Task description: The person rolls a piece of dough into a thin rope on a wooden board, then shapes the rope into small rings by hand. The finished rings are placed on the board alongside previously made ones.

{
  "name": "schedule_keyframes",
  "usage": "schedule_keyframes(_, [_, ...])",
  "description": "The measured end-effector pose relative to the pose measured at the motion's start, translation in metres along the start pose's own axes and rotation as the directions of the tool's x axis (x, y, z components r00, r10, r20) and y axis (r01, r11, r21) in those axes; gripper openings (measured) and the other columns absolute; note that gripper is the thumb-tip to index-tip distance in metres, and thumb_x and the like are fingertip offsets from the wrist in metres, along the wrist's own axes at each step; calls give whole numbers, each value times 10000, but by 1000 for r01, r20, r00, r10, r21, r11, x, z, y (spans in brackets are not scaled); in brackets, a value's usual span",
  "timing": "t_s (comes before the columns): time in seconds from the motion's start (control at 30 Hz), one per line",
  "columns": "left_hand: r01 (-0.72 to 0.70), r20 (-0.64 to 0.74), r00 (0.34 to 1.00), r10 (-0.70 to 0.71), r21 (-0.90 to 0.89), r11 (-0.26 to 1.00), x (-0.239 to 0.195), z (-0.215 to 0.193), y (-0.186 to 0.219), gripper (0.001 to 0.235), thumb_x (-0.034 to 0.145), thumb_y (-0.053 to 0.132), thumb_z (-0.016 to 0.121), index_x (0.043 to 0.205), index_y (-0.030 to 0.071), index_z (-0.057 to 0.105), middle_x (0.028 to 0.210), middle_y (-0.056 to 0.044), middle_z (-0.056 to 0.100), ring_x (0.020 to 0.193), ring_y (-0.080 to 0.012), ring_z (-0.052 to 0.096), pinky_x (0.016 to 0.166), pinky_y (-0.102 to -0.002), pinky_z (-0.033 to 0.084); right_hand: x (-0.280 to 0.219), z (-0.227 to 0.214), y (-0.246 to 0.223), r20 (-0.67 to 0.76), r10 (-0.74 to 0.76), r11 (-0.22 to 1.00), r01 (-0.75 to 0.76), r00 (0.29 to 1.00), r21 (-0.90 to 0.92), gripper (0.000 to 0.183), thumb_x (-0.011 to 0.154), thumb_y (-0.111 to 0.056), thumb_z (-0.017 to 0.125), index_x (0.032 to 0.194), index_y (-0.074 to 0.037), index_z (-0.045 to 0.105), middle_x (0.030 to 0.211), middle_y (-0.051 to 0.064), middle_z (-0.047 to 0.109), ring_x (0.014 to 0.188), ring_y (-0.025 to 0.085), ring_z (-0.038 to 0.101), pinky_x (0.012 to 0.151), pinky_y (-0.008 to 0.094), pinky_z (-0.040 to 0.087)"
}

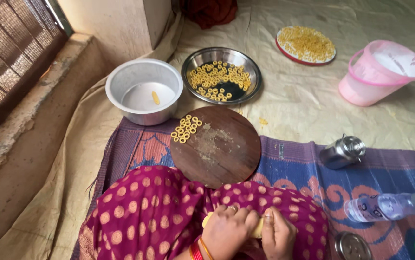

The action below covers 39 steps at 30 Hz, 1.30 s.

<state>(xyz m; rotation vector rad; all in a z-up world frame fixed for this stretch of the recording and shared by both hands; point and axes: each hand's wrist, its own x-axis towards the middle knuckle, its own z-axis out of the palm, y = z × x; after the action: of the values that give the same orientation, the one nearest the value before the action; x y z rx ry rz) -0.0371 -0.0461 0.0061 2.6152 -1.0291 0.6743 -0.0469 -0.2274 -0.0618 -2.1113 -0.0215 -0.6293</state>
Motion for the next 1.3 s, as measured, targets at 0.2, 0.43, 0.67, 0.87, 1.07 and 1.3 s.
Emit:
schedule_keyframes(0.2, [114, 171, 982, -78, -211, 971, -7, 7, -15, 413, 877, 300, 691, 1246, 119, 667, 889, -94, 684, 800, -274, 703, 719, -417, 551, 22, 19, 24, 152, 57, 939, -104, 987, 328, 293, 1011, -303, 542, 941, -49, 669, 752, 92, 684, 676, 180, 687, 623, 331, 532])
schedule_keyframes(0.43, [363, 359, 932, -58, -927, 93, 2, 31, -55, 432, 967, 311, 712, 1300, 52, 622, 1181, -39, 707, 1170, -174, 679, 1015, -294, 514, 67, 15, 0, -18, -648, 761, 646, 761, -59, 259, 1001, -364, 601, 1052, -120, 670, 904, 83, 724, 842, 202, 751, 784, 337, 597])
schedule_keyframes(0.67, [574, 560, 810, 174, -697, -429, 77, 60, -112, 301, 1035, 334, 670, 1100, 42, 648, 859, 1, 711, 745, -117, 658, 660, -249, 526, 176, 29, -30, 49, -543, 833, 530, 838, 161, 233, 945, -170, 547, 817, -31, 683, 721, 113, 662, 642, 221, 684, 607, 343, 528])
schedule_keyframes(0.87, [450, 235, 887, -398, -640, 623, 117, 71, -166, 552, 779, 479, 877, 1031, 41, 654, 845, -188, 726, 823, -372, 711, 693, -428, 563, 239, 118, 28, 73, -387, 907, 366, 919, 210, 290, 960, -203, 559, 826, 25, 677, 674, 115, 678, 581, 209, 690, 535, 367, 534])
schedule_keyframes(1.07, [408, 270, 887, -375, -76, 910, 94, 123, -205, 490, 746, 447, 801, 1074, 124, 635, 886, -143, 717, 844, -373, 714, 727, -512, 548, 218, 219, 106, 460, 371, 838, -504, 807, 209, 486, 1036, -457, 587, 776, -54, 664, 597, 59, 590, 462, 171, 531, 413, 338, 357])
schedule_keyframes(1.3, [759, 520, 628, -579, -573, 308, 72, 179, -230, 467, 769, 410, 835, 1077, 84, 703, 794, -106, 728, 657, -241, 676, 578, -381, 551, 246, 197, 130, 833, 261, 537, -790, 488, 295, 764, 959, -755, 329, 1186, -134, 713, 750, 64, 728, 477, 94, 591, 388, 205, 452])
